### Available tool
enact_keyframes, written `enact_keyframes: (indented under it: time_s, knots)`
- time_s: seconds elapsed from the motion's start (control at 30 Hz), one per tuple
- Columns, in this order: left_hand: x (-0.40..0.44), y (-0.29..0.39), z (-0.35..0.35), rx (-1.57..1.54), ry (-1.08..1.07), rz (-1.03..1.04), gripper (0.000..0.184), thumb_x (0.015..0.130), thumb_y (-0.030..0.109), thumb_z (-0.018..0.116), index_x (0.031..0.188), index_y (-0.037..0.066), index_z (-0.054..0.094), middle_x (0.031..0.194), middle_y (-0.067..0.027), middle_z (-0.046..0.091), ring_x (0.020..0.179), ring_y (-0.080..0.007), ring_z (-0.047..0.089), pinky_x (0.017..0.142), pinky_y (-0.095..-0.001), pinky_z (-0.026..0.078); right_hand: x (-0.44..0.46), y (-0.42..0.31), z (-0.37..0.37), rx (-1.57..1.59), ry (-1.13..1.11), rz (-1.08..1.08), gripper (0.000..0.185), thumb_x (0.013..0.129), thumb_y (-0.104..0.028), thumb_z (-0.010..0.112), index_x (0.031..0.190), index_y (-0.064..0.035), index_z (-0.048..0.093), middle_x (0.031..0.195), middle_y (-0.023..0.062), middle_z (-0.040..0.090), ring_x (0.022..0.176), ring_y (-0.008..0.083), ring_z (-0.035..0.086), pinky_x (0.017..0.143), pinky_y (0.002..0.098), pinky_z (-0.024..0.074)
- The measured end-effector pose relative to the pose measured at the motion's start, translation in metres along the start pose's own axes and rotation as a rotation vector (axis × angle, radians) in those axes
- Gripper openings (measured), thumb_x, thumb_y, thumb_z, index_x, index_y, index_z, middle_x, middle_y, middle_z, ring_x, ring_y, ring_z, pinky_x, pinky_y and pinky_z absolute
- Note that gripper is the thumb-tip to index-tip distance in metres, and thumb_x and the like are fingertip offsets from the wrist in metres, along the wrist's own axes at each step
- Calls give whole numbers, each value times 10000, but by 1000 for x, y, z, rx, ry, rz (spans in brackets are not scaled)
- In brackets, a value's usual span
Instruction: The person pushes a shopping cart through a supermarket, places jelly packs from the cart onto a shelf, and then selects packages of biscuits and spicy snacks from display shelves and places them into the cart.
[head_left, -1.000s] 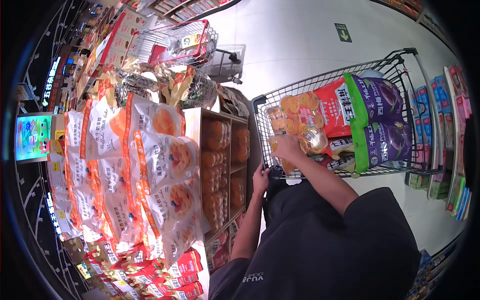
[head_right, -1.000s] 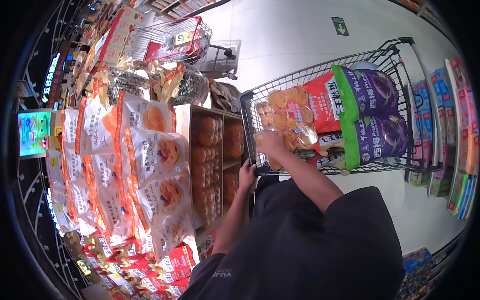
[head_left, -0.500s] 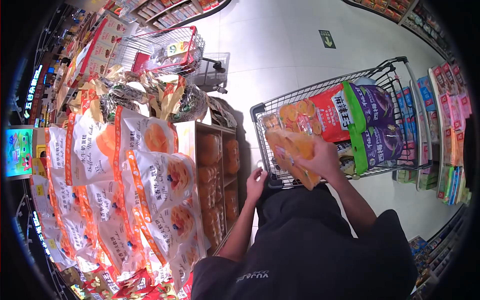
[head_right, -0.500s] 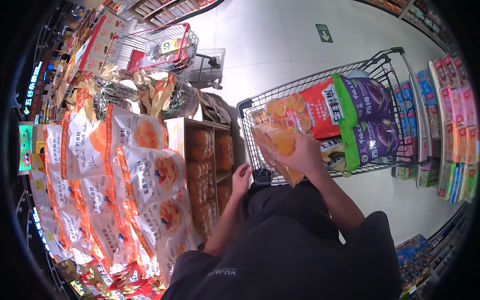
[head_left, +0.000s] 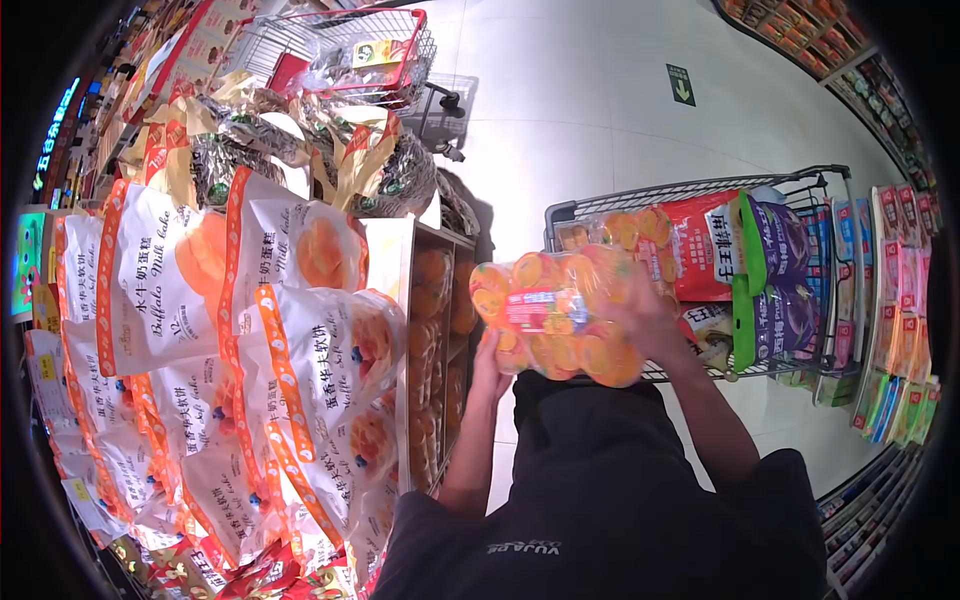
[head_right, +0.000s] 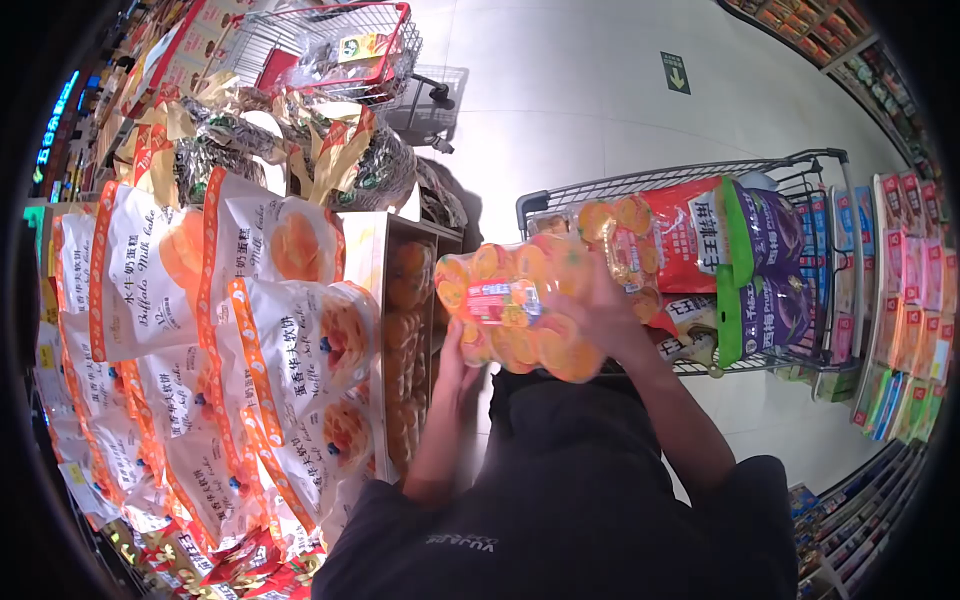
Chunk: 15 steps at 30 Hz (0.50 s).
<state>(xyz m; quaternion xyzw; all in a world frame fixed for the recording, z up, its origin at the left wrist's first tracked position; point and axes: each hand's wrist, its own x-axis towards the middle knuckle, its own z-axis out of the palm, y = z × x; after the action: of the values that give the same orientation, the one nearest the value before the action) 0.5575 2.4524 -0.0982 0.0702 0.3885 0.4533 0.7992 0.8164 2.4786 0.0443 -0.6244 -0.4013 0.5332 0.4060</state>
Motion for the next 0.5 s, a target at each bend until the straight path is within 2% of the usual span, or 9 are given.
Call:
enact_keyframes:
  time_s: [0.03, 0.1, 0.13, 0.17, 0.23, 0.33, 0.4, 0.43, 0.5]
  knots:
    - [-2, 6, -13, 53, 94, 15, 453, 974, 340, 415, 1307, 33, 406, 1268, -107, 529, 1163, -233, 525, 992, -394, 415, 16, 24, 15, 118, -97, 38, 565, 777, -123, 676, 1248, 7, 393, 1043, 104, 600, 919, 143, 594, 789, 293, 494]
    - [-4, 19, -49, -120, 20, -29, 548, 967, 445, 349, 1334, 41, 395, 1310, -110, 505, 1189, -248, 506, 1007, -407, 396, 37, 40, 57, 346, -100, 196, 514, 780, -156, 672, 1203, 5, 429, 1045, 108, 586, 927, 161, 595, 807, 303, 493]
    - [-8, 24, -55, -190, 56, -8, 636, 940, 528, 305, 1360, 57, 384, 1346, -117, 479, 1226, -260, 474, 1022, -431, 377, 47, 51, 76, 344, -102, 203, 514, 780, -156, 672, 1203, 5, 429, 1045, 108, 586, 927, 161, 595, 807, 303, 493]
    - [-8, 24, -63, -193, 61, -11, 636, 940, 528, 305, 1360, 57, 384, 1346, -117, 479, 1226, -260, 474, 1022, -431, 377, 58, 62, 94, 362, -80, 294, 479, 780, -142, 655, 1183, 4, 439, 1049, 112, 578, 933, 172, 596, 815, 313, 496]
    - [-4, 18, -81, -448, 256, 216, 663, 917, 561, 322, 1364, 76, 389, 1360, -115, 471, 1261, -254, 441, 1044, -447, 352, 78, 89, 125, 372, -59, 391, 445, 781, -128, 637, 1162, 3, 449, 1053, 115, 571, 939, 184, 597, 823, 322, 499]
    - [15, 24, -104, -526, 296, 291, 543, 955, 451, 332, 1365, 101, 391, 1394, -117, 434, 1287, -276, 407, 1063, -468, 326, 98, 123, 168, 785, -53, 417, 413, 732, -24, 561, 1130, 18, 458, 1024, 123, 557, 938, 216, 595, 845, 364, 506]
    - [25, 33, -120, -552, 314, 355, 436, 977, 329, 357, 1347, 102, 397, 1401, -126, 419, 1273, -284, 419, 1063, -465, 329, 115, 153, 195, 859, -37, 424, 420, 720, -15, 549, 1127, 25, 456, 1021, 125, 556, 939, 225, 594, 850, 367, 505]
    - [29, 39, -129, -559, 324, 344, 436, 977, 329, 357, 1347, 102, 397, 1401, -126, 419, 1273, -284, 419, 1063, -465, 329, 123, 169, 207, 937, -22, 418, 427, 707, -6, 537, 1124, 32, 454, 1018, 127, 556, 940, 233, 592, 855, 370, 504]
    - [32, 51, -140, -320, 437, 359, 435, 975, 314, 387, 1347, 88, 384, 1369, -115, 451, 1237, -270, 453, 1053, -445, 344, 134, 172, 227, 958, -16, 464, 438, 683, -3, 510, 1116, 44, 464, 1007, 138, 568, 925, 254, 599, 862, 383, 505]
